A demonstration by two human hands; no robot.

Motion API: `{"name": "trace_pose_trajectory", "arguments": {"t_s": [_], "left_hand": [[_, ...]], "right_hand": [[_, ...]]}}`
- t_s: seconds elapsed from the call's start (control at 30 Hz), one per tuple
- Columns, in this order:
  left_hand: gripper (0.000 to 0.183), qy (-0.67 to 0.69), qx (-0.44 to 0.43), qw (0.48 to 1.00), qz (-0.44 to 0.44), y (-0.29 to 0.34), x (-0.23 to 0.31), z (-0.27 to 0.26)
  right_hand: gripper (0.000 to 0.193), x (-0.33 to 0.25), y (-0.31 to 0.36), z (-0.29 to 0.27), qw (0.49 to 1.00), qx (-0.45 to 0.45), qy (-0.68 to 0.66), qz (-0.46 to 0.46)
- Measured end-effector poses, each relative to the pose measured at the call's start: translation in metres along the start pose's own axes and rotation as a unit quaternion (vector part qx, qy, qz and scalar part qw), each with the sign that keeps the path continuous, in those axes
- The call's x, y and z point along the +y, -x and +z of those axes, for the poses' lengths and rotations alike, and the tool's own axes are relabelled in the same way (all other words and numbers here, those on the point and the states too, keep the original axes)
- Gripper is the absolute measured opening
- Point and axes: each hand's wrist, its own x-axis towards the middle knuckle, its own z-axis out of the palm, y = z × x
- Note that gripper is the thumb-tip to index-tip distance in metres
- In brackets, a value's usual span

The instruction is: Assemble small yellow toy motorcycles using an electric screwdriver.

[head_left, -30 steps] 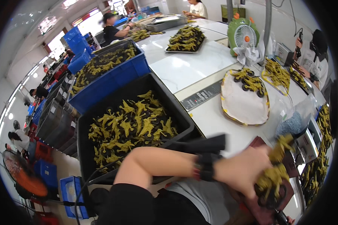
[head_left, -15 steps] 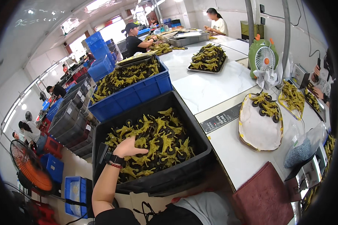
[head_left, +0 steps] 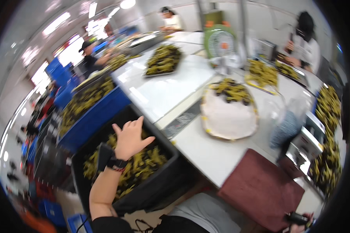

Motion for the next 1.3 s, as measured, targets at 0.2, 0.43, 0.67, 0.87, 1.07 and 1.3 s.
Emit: {"name": "trace_pose_trajectory", "arguments": {"t_s": [0.2, 0.43, 0.67, 0.87, 1.07, 1.3], "left_hand": [[0.078, 0.022, 0.010, 0.988, 0.152, -0.060, 0.093, -0.001], [0.085, 0.128, 0.018, 0.952, 0.278, -0.168, 0.209, 0.046], [0.078, 0.321, -0.003, 0.943, 0.089, -0.297, 0.245, 0.126], [0.019, 0.538, -0.106, 0.823, 0.146, -0.298, 0.249, 0.103], [0.039, 0.286, -0.127, 0.867, 0.387, -0.277, 0.268, 0.094], [0.084, 0.243, -0.091, 0.928, 0.267, -0.245, 0.283, 0.085]], "right_hand": [[0.030, 0.010, 0.073, 0.077, 0.996, -0.042, -0.077, 0.027], [0.027, 0.004, 0.096, 0.090, 0.988, -0.077, -0.123, 0.045], [0.031, 0.010, 0.103, 0.103, 0.983, -0.071, -0.160, 0.052], [0.031, 0.007, 0.107, 0.105, 0.984, -0.065, -0.157, 0.049], [0.032, 0.006, 0.106, 0.101, 0.984, -0.061, -0.158, 0.050], [0.032, 0.010, 0.110, 0.110, 0.980, -0.050, -0.182, 0.059]]}}
